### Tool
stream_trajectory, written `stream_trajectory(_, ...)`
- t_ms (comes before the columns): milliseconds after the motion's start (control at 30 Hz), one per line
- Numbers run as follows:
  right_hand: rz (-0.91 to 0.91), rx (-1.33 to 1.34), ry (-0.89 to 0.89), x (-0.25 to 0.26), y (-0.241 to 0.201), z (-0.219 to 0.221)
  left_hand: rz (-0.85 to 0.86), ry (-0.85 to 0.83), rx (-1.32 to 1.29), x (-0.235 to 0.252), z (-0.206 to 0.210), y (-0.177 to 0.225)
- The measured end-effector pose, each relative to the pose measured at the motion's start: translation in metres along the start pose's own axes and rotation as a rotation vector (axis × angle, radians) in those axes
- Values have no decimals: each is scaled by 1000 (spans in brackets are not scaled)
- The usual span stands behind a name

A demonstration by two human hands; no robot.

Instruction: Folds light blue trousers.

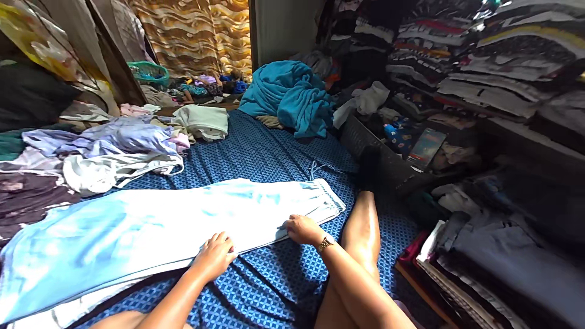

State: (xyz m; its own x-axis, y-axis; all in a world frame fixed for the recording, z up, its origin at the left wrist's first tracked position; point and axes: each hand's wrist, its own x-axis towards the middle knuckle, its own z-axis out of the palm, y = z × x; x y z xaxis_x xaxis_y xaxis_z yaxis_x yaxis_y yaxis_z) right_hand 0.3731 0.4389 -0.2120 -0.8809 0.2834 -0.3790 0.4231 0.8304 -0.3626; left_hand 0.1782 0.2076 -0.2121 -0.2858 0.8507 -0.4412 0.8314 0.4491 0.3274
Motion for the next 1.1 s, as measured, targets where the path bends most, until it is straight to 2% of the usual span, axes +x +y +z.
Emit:
stream_trajectory(267,297,9,55,-16,49,-18,6,13,-2,2,1,-3)
stream_trajectory(533,233,-105,-24,-8,44,-16,5,10,-3,1,0,-4)
stream_trajectory(1100,243,-26,-72,-25,49,-26,19,-3,-24,5,1,-10)
